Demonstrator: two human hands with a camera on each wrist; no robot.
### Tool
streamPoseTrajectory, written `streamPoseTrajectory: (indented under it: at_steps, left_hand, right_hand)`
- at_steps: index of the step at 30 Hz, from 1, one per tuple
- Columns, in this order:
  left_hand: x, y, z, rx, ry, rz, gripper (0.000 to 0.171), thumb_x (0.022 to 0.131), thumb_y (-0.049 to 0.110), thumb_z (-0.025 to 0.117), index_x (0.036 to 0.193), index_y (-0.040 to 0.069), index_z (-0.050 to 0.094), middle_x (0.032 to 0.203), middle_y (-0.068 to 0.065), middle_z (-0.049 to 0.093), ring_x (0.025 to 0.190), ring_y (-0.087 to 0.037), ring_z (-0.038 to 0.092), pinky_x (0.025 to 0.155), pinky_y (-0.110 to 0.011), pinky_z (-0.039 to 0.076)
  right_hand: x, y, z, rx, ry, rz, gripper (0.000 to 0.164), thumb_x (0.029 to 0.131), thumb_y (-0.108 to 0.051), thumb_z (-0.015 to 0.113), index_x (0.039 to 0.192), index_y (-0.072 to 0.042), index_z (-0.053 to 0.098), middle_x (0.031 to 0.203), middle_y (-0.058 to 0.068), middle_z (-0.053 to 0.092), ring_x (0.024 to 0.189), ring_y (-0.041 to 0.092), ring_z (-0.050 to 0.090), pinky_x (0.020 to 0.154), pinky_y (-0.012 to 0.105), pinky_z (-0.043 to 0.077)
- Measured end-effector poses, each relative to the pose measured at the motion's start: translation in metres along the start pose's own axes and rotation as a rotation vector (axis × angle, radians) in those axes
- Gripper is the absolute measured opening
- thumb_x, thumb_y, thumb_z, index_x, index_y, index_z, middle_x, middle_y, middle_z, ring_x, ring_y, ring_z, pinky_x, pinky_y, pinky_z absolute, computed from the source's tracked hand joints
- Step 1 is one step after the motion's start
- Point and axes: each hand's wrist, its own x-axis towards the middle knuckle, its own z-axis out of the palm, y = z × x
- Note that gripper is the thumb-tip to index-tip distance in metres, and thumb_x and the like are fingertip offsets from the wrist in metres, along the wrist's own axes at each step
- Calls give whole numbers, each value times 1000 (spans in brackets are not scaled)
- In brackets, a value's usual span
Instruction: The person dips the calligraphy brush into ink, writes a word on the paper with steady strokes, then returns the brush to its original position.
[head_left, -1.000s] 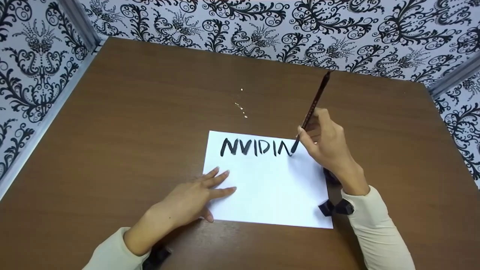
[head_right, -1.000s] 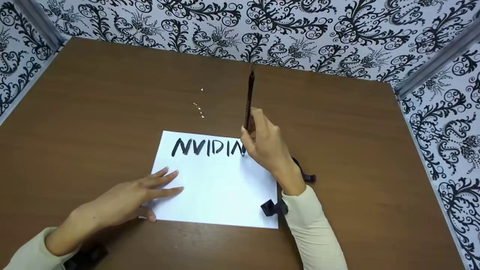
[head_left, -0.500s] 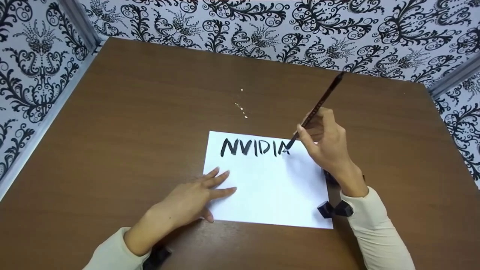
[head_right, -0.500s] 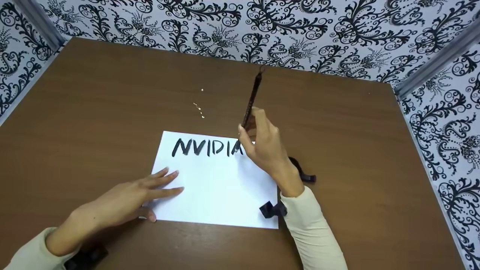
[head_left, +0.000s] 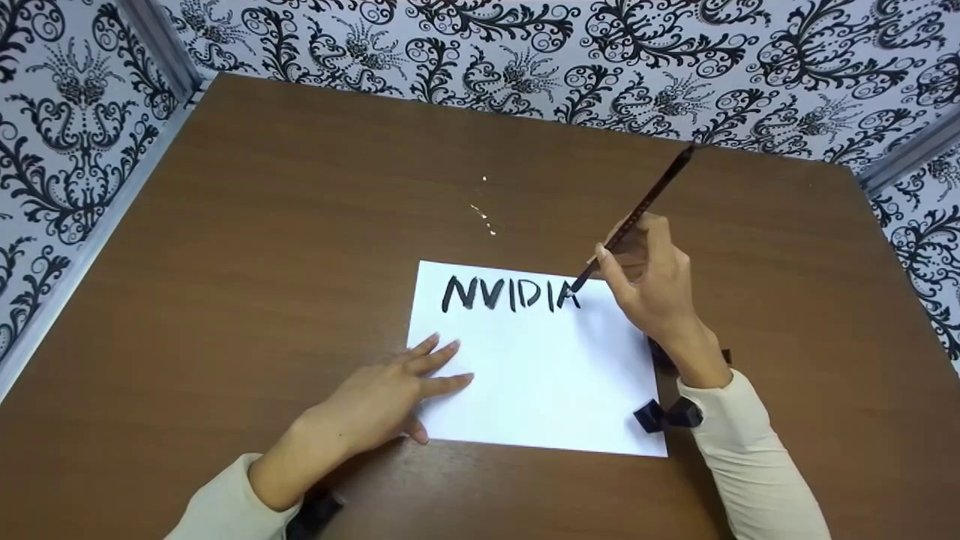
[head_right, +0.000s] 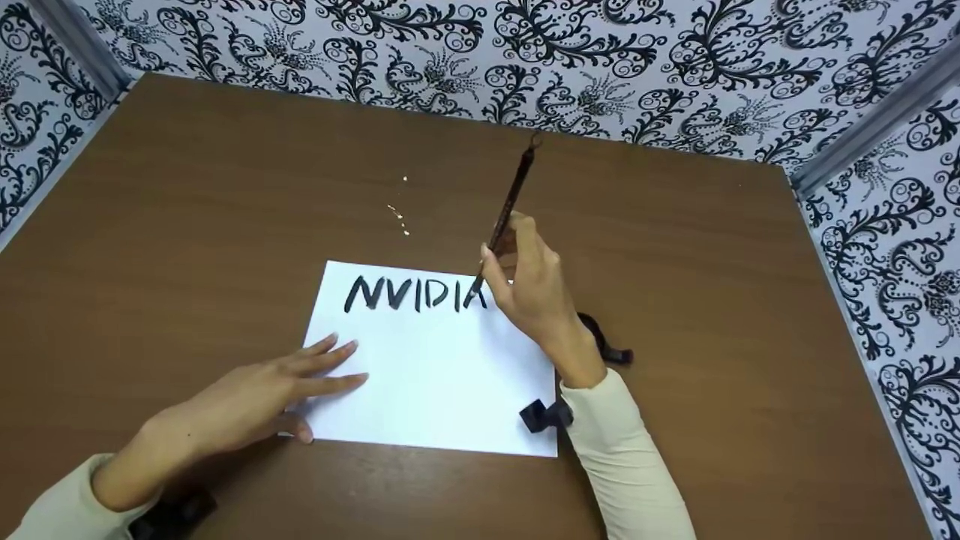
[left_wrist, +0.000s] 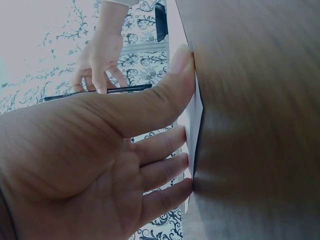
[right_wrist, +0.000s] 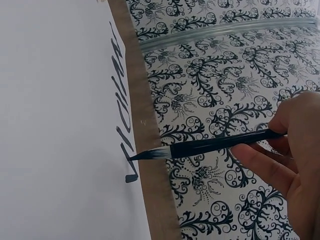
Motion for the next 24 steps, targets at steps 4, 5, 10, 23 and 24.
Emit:
streamPoseTrajectory:
  at_steps: [4,5,10,23,24]
  left_hand:
    - [0,0,0,-18,-5,-2,78,69,42,67,141,17,49,152,-14,30,139,-35,26,92,-55,44]
    - [0,0,0,-22,-6,-4,78,70,42,67,141,17,49,152,-14,30,139,-35,26,90,-54,46]
    - [0,0,0,-25,-15,-12,77,71,43,67,142,18,49,153,-13,29,140,-34,25,82,-51,51]
    - [1,1,0,-24,-28,-21,77,71,43,67,142,18,49,153,-12,29,140,-34,25,78,-47,53]
    - [1,1,0,-21,-27,-21,77,71,43,67,142,18,49,153,-13,29,140,-34,25,79,-47,53]
  right_hand:
    - [0,4,1,11,4,12,32,84,4,66,109,7,47,87,11,63,75,22,69,66,15,51]
    - [0,4,1,14,6,15,32,84,4,67,109,7,47,87,11,63,75,22,69,66,15,51]
    - [0,6,0,12,8,19,32,84,4,67,109,6,47,86,11,64,75,22,70,66,14,51]
    - [0,9,-2,5,-1,24,31,84,4,66,109,7,47,88,12,63,76,24,69,67,13,51]
    - [0,9,-2,7,-1,23,31,84,4,66,109,7,47,88,13,63,76,24,69,67,14,51]
